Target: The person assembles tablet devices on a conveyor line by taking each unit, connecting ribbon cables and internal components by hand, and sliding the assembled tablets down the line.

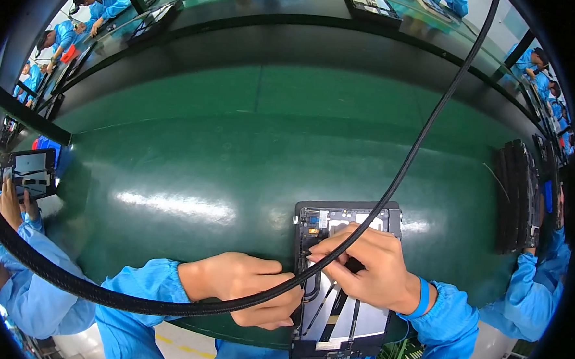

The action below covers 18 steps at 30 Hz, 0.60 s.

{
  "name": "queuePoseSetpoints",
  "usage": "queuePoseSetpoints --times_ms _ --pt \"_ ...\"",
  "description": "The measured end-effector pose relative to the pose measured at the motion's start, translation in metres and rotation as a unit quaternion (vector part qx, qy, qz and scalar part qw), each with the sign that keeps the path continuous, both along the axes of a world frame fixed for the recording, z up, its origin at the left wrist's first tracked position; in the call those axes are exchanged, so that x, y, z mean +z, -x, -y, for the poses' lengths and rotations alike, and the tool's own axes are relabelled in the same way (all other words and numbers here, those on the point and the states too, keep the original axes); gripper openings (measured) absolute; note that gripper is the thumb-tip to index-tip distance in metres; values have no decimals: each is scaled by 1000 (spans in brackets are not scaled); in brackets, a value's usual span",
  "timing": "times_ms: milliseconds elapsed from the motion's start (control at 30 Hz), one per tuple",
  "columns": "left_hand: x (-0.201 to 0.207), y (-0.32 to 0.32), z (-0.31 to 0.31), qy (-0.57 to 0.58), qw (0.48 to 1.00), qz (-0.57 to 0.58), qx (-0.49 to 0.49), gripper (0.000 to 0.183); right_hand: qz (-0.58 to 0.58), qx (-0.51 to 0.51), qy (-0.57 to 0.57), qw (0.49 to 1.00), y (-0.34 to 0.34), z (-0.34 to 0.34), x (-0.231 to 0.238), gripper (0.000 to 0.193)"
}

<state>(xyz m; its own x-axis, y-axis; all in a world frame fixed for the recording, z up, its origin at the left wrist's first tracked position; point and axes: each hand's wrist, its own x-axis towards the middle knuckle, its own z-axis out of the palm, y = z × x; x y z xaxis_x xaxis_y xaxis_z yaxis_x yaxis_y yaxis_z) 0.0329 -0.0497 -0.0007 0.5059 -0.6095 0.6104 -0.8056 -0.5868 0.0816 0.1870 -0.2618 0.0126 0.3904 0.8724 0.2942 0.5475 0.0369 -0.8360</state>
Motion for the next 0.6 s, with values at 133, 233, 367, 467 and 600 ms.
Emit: queuePoseSetpoints --times_ms 133,233,367,467,600 --pt "-3 0 -1 -9 1000 23 -14 31 -5 -7 -12 1000 0 -1 2 16" --pt "-2 0 0 -12 1000 20 -19 32 -8 -13 -7 1000 0 0 2 16" --pt "0 -2 1 -7 1000 16 -25 32 6 -8 -26 1000 -1 2 0 17" --pt "3 -3 0 -15 999 18 -32 32 23 -5 -32 999 -1 3 3 18" --pt "5 -2 0 -17 999 4 -28 32 45 0 -56 997 -1 2 3 18"
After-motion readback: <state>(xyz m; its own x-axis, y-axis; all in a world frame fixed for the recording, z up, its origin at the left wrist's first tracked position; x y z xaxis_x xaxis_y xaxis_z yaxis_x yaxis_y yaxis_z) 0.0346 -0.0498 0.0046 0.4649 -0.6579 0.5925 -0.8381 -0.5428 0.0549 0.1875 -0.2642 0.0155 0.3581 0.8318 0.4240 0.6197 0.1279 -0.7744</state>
